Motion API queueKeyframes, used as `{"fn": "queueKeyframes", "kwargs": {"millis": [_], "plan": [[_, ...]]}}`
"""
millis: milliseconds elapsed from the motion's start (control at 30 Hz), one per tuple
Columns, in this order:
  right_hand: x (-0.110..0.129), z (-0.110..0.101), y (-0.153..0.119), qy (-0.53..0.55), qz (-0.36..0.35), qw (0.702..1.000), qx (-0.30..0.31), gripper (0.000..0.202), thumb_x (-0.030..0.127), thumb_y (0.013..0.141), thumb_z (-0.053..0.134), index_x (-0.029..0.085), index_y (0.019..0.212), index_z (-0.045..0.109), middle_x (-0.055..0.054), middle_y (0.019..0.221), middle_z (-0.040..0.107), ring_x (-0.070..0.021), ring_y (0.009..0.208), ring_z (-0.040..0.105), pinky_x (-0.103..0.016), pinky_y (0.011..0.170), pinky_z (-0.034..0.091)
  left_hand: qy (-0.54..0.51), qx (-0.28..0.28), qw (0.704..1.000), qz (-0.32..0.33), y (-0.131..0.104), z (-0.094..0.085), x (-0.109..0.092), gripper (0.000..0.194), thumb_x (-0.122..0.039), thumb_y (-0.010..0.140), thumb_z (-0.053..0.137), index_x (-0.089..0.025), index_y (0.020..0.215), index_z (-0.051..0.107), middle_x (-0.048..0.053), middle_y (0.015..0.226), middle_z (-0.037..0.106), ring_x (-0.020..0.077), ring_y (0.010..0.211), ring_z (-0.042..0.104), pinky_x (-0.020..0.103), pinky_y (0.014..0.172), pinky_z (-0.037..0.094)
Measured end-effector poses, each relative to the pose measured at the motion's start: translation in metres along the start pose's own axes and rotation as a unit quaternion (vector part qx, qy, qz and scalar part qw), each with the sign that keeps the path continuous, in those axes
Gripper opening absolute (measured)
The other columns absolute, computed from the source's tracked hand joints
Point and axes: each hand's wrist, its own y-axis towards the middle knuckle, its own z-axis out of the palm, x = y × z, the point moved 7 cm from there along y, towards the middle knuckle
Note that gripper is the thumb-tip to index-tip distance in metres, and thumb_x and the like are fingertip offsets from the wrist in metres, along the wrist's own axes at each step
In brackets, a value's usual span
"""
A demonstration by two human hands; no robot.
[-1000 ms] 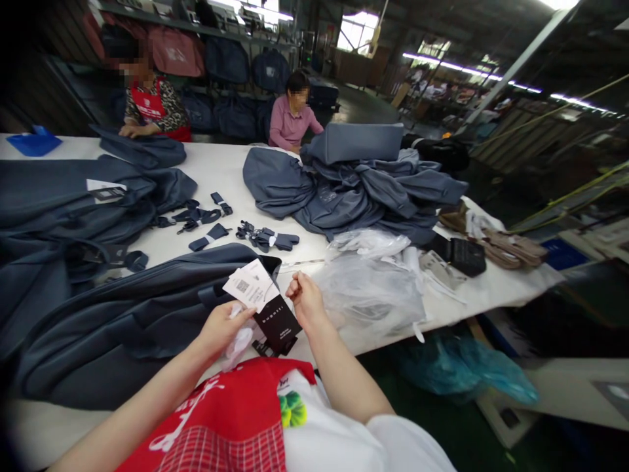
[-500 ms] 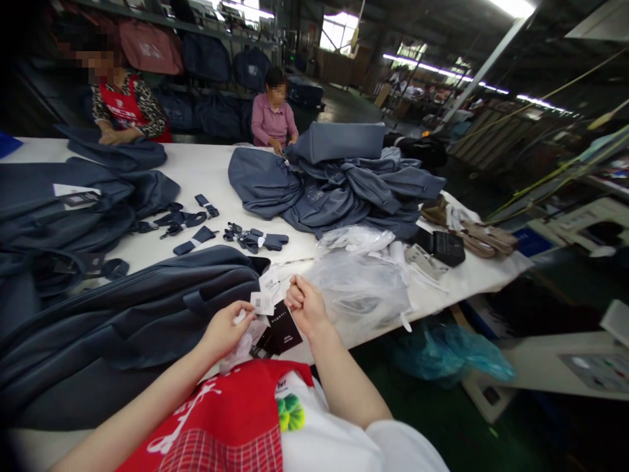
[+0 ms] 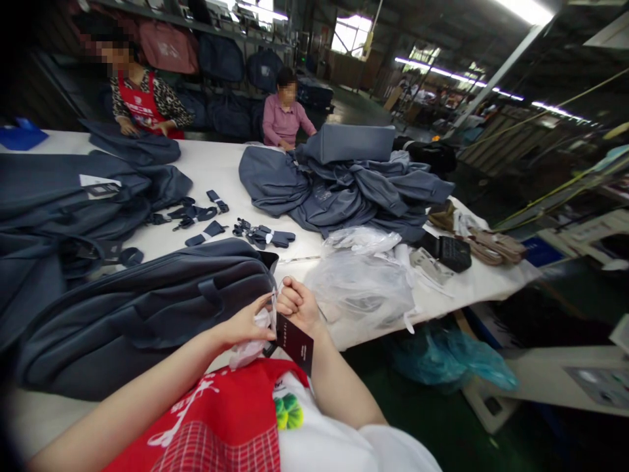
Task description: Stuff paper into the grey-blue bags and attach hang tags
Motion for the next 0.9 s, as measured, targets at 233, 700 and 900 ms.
{"fn": "queueKeyframes", "kwargs": {"millis": [233,700,900], "plan": [[-0.034,0.007,0.013,0.01,0.008,1.0,0.007,0.009,0.028,0.085,0.055,0.02,0.083,0.054,0.012,0.042,0.017,-0.0075,0.038,0.012,-0.018,0.038,0.021,-0.097,0.083,0.989,-0.072,-0.038,0.022,-0.018,0.052,-0.046,0.065,0.074,-0.016,0.106,0.064,0.009,0.105,0.069,0.0278,0.1,0.062,0.039,0.091,0.047],[-0.045,0.048,0.011,-0.192,-0.049,0.973,0.117,0.076,0.025,0.055,0.082,0.025,0.124,0.052,0.001,0.09,0.055,-0.0052,0.055,0.034,-0.021,0.054,0.037,0.12,-0.074,0.984,-0.106,-0.063,-0.041,-0.013,0.037,-0.044,0.058,0.074,-0.017,0.082,0.065,0.001,0.07,0.066,0.0167,0.063,0.059,0.024,0.057,0.044],[-0.048,0.05,0.013,-0.206,-0.025,0.966,0.154,0.082,0.036,0.067,0.075,0.033,0.138,0.034,0.0,0.094,0.061,-0.0041,0.047,0.024,-0.019,0.047,0.03,0.284,-0.091,0.953,-0.061,-0.074,-0.058,-0.035,0.024,-0.043,0.067,0.071,-0.021,0.077,0.069,-0.001,0.07,0.067,0.0162,0.064,0.061,0.024,0.057,0.041]]}}
